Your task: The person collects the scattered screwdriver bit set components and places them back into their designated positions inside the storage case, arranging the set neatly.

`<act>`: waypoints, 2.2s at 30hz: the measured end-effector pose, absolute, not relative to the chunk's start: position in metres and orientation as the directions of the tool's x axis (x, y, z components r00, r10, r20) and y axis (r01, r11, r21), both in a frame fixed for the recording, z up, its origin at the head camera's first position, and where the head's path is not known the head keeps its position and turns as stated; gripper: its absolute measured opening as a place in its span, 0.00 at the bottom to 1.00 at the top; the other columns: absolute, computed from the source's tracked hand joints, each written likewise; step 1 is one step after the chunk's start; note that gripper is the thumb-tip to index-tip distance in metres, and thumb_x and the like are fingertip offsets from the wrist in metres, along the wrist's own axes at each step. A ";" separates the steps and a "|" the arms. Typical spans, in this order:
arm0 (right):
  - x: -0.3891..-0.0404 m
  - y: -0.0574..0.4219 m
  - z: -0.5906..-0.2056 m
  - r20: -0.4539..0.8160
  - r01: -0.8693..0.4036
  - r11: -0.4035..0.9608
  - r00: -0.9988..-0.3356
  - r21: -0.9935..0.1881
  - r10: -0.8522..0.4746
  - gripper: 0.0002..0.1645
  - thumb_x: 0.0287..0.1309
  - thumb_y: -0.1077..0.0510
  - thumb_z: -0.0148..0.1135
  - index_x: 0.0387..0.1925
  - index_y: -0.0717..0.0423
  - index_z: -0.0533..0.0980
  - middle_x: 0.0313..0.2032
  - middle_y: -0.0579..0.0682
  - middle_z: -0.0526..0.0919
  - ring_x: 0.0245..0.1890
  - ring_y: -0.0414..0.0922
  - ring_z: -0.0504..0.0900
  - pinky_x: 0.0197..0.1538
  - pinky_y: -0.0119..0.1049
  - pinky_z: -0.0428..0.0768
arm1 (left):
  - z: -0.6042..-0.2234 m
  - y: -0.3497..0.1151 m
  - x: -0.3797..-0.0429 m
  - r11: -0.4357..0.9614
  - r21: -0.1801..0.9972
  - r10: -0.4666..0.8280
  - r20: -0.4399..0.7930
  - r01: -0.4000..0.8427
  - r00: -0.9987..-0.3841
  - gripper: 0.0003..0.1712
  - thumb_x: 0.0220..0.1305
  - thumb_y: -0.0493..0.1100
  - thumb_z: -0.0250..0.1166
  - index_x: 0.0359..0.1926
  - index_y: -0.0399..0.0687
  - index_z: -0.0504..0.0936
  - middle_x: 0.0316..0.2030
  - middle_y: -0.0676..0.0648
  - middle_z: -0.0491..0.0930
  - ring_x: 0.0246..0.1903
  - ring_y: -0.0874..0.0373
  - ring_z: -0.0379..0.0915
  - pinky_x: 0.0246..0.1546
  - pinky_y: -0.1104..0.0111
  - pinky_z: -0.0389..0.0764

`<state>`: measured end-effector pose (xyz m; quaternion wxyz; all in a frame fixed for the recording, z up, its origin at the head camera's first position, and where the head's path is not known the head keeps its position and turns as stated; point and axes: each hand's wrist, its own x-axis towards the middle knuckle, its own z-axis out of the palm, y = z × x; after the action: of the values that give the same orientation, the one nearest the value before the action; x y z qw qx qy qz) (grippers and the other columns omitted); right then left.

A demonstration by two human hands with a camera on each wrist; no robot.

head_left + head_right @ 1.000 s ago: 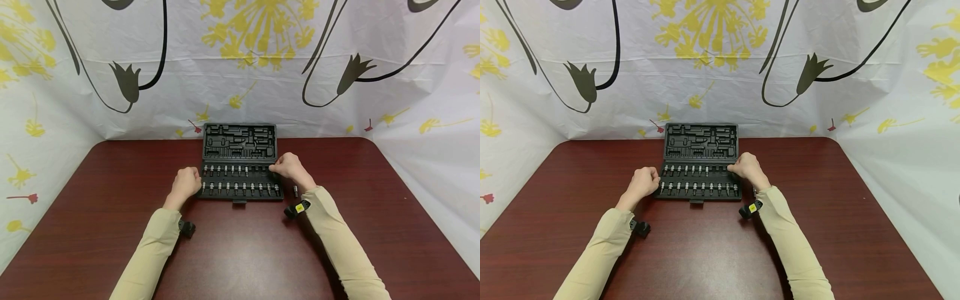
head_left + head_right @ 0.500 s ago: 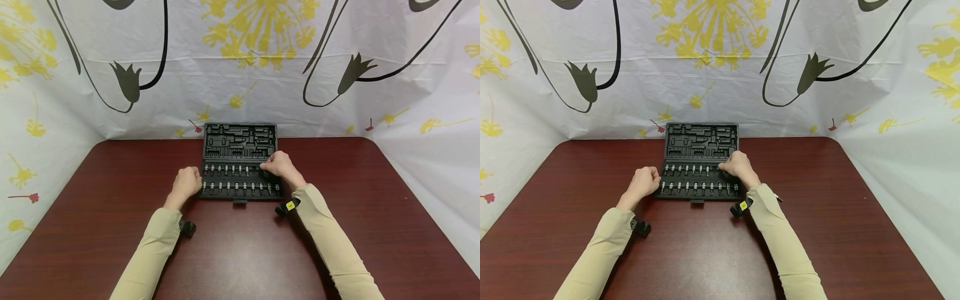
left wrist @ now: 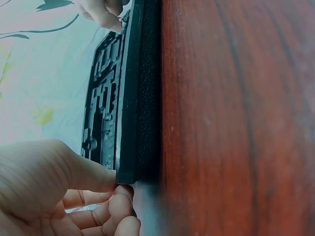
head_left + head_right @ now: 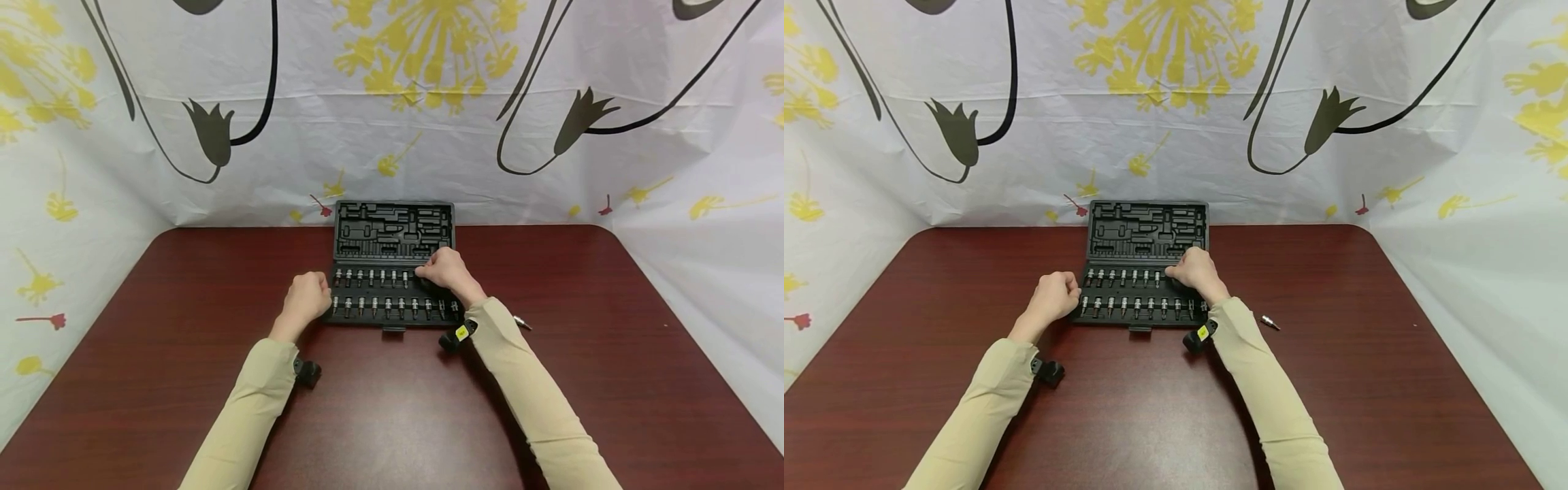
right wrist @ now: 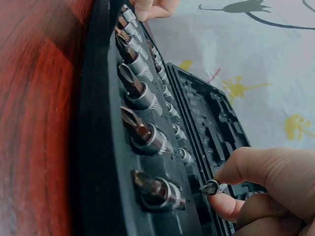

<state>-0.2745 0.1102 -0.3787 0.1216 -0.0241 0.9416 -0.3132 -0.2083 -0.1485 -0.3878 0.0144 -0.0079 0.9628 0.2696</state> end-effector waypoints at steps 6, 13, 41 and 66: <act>-0.276 0.104 -0.380 -0.220 0.037 0.813 -0.969 -0.581 -0.113 0.30 0.56 0.53 0.61 0.04 0.49 0.60 0.07 0.42 0.56 0.09 0.37 0.52 0.21 0.33 0.61 | -0.388 -0.149 -0.209 0.857 0.515 -0.010 -0.024 -0.021 -1.000 0.14 0.60 0.35 0.56 0.18 0.45 0.68 0.17 0.47 0.67 0.20 0.52 0.64 0.20 0.65 0.62; -0.276 0.095 -0.377 -0.211 0.031 0.869 -0.974 -0.493 -0.086 0.31 0.56 0.53 0.64 0.04 0.50 0.60 0.06 0.43 0.56 0.08 0.38 0.54 0.19 0.32 0.61 | -0.388 -0.149 -0.209 0.855 0.519 -0.010 -0.016 -0.017 -1.000 0.14 0.60 0.35 0.56 0.18 0.46 0.67 0.17 0.47 0.67 0.19 0.52 0.63 0.20 0.65 0.62; -0.291 0.104 -0.371 -0.348 0.110 0.896 -0.936 -0.431 -0.053 0.17 0.48 0.48 0.72 0.23 0.57 0.78 0.20 0.49 0.77 0.23 0.43 0.73 0.29 0.37 0.71 | -0.390 -0.151 -0.208 0.837 0.547 0.012 0.000 0.010 -1.000 0.14 0.60 0.35 0.57 0.18 0.45 0.68 0.17 0.47 0.67 0.18 0.53 0.63 0.19 0.66 0.62; -0.296 0.109 -0.373 -0.320 0.041 0.890 -0.940 -0.453 -0.120 0.29 0.46 0.49 0.73 0.05 0.49 0.64 0.08 0.43 0.58 0.11 0.39 0.57 0.21 0.34 0.63 | -0.388 -0.148 -0.209 0.848 0.530 0.004 -0.030 -0.012 -1.000 0.14 0.61 0.35 0.57 0.19 0.45 0.68 0.17 0.47 0.67 0.19 0.53 0.63 0.20 0.65 0.62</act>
<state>-0.2956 0.1094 -0.3729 0.1721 -0.0206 0.9569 -0.2332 -0.2089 -0.1483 -0.3876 0.0151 -0.0021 0.9612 0.2756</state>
